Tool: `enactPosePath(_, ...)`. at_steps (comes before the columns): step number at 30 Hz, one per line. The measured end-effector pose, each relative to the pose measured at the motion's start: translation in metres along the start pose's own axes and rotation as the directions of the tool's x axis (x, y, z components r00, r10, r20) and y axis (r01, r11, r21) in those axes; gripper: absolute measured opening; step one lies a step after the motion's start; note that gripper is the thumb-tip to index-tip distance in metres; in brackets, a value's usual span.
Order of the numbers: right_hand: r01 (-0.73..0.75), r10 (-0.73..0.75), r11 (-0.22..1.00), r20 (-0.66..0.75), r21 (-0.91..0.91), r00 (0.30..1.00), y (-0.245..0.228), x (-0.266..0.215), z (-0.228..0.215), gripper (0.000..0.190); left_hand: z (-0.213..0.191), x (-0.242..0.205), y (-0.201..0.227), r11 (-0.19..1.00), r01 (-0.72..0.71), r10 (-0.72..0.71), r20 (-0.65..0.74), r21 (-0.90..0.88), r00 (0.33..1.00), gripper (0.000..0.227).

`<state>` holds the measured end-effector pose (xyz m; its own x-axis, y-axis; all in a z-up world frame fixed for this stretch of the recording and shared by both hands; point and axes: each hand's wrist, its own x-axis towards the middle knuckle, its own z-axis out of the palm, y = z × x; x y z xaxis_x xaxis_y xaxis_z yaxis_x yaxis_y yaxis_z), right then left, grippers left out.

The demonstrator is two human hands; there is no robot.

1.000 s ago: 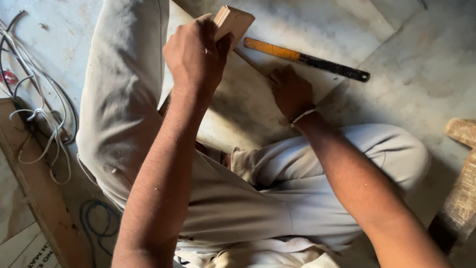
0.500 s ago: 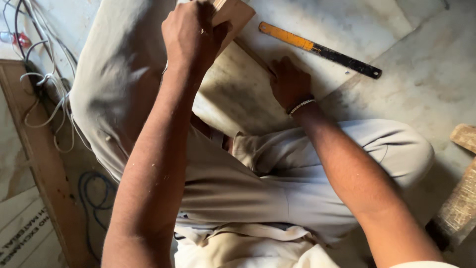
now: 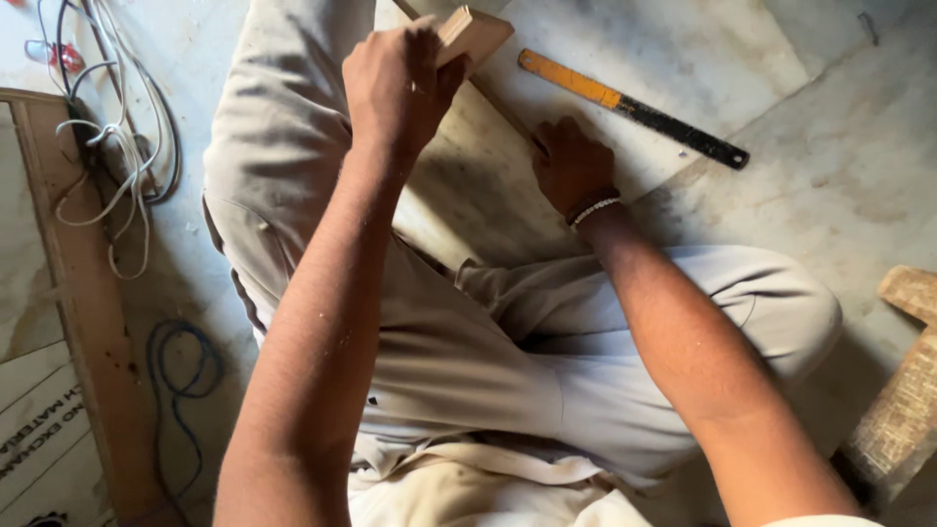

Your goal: The person sits on the floor and uses a metal file to smooth the edges of a rectangular wooden block. They repeatedly rub the file along the edges and corners, occasionally turning the block to work on different sides.

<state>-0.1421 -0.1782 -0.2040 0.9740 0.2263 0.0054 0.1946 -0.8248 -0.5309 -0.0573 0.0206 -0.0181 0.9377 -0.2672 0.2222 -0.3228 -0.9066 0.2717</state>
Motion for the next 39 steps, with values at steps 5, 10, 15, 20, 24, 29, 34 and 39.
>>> enactPosePath(5, -0.003, 0.003, 1.000, -0.009, 0.029, 1.000, 0.000, 0.001, -0.001, 0.017, -0.007, 0.008, -0.004, 0.998, -0.041, 0.040, -0.027, -0.040, 0.999, 0.023)
enactPosePath(10, 0.017, -0.016, 0.999, -0.016, 0.050, 1.000, 0.000, 0.003, -0.002, 0.018, -0.010, 0.014, -0.005, 0.999, 0.028, -0.026, 0.046, -0.045, 0.999, 0.026)
enactPosePath(15, 0.031, -0.030, 0.999, -0.026, 0.025, 0.999, -0.006, 0.000, 0.004, 0.016, -0.007, 0.009, -0.011, 0.997, 0.036, -0.035, 0.009, -0.073, 0.999, 0.023)
enactPosePath(20, 0.015, -0.016, 1.000, -0.060, -0.016, 0.998, -0.011, -0.004, 0.000, 0.012, -0.002, 0.011, -0.024, 0.997, 0.060, -0.063, -0.052, -0.056, 0.997, 0.027)
enactPosePath(24, 0.019, -0.017, 1.000, -0.075, 0.018, 0.997, -0.015, -0.004, -0.007, 0.011, 0.003, 0.014, -0.018, 0.993, 0.074, -0.080, -0.059, -0.091, 0.995, 0.025)
enactPosePath(29, 0.054, -0.052, 0.998, -0.102, 0.018, 0.993, -0.018, -0.002, -0.014, 0.013, 0.007, 0.012, -0.015, 0.993, 0.078, -0.084, -0.067, -0.083, 0.994, 0.021)
enactPosePath(34, 0.045, -0.042, 0.999, -0.093, 0.028, 0.995, -0.018, 0.000, -0.026, 0.024, 0.010, 0.011, -0.015, 0.997, 0.053, -0.057, -0.075, -0.053, 0.996, 0.023)
enactPosePath(39, -0.086, 0.104, 0.992, -0.211, 0.093, 0.972, 0.021, 0.005, -0.039, 0.034, 0.012, 0.011, -0.023, 0.998, 0.059, -0.059, -0.018, 0.015, 0.998, 0.026)
